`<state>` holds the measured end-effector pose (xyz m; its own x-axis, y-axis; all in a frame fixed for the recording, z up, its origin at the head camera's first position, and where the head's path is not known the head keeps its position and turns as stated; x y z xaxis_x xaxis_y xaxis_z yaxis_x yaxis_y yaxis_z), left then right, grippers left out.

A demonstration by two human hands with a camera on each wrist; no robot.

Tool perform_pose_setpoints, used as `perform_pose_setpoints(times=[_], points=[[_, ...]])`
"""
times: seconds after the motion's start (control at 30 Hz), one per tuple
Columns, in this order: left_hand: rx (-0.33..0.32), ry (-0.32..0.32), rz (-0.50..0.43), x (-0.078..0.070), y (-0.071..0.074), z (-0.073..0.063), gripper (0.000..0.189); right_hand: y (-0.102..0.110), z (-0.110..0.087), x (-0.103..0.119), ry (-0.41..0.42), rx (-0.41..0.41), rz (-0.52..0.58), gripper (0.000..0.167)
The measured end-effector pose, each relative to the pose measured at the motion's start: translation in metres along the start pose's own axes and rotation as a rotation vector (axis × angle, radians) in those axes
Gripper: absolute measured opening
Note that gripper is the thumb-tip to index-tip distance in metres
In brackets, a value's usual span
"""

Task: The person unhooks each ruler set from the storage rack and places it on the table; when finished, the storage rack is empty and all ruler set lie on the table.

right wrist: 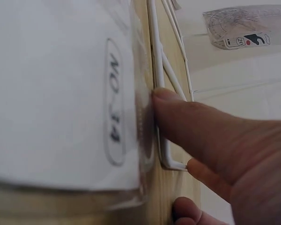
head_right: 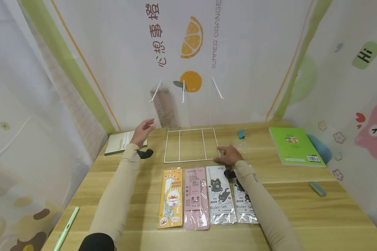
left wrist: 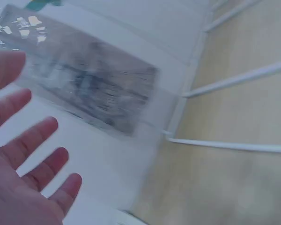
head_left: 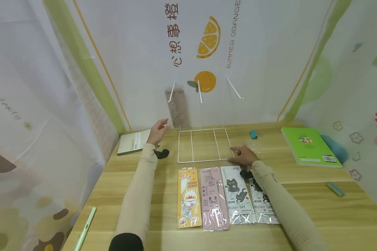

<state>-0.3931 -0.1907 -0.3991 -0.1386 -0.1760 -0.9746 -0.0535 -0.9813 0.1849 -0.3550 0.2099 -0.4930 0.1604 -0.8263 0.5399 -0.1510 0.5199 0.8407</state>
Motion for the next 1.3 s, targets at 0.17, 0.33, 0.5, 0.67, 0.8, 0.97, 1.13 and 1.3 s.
perform_pose_setpoints(times=[0.17, 0.33, 0.5, 0.67, 0.8, 0.97, 1.13, 1.3], points=[[-0.069, -0.057, -0.132, -0.027, 0.009, 0.026, 0.05, -0.002, -0.002, 0.004, -0.013, -0.009, -0.011, 0.075], [-0.098, -0.067, -0.273, -0.038, 0.008, 0.046, 0.049, -0.002, -0.006, 0.006, -0.034, -0.018, -0.019, 0.074], [-0.053, -0.048, -0.316, -0.04, 0.005, 0.055, 0.049, -0.004, -0.008, 0.007, -0.052, 0.002, -0.017, 0.075], [-0.001, -0.041, -0.324, -0.042, 0.002, 0.059, 0.048, -0.003, -0.008, 0.008, -0.061, -0.011, -0.022, 0.074], [0.024, -0.045, -0.352, -0.043, -0.001, 0.06, 0.045, 0.0, -0.008, 0.01, -0.058, -0.019, -0.022, 0.074], [0.071, -0.068, -0.342, -0.047, -0.003, 0.059, 0.045, 0.001, -0.009, 0.012, -0.059, -0.013, -0.031, 0.075], [0.049, -0.072, -0.295, -0.047, -0.005, 0.057, 0.046, 0.0, -0.008, 0.011, -0.065, -0.013, -0.029, 0.075], [0.042, -0.11, -0.286, -0.049, -0.006, 0.047, 0.045, 0.001, -0.008, 0.009, -0.075, -0.01, -0.033, 0.075]])
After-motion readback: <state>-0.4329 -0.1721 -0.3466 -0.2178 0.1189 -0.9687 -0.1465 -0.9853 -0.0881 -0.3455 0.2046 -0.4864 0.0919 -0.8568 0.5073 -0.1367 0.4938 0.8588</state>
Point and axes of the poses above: each hand's wrist, its own z-axis towards the middle knuckle, its own y-axis out of the back of the hand, x = y × z, the point moved 1 cm from there along z, towards the middle knuckle, and after that the axes turned 8 degrees about -z, right-handed, at the moved point
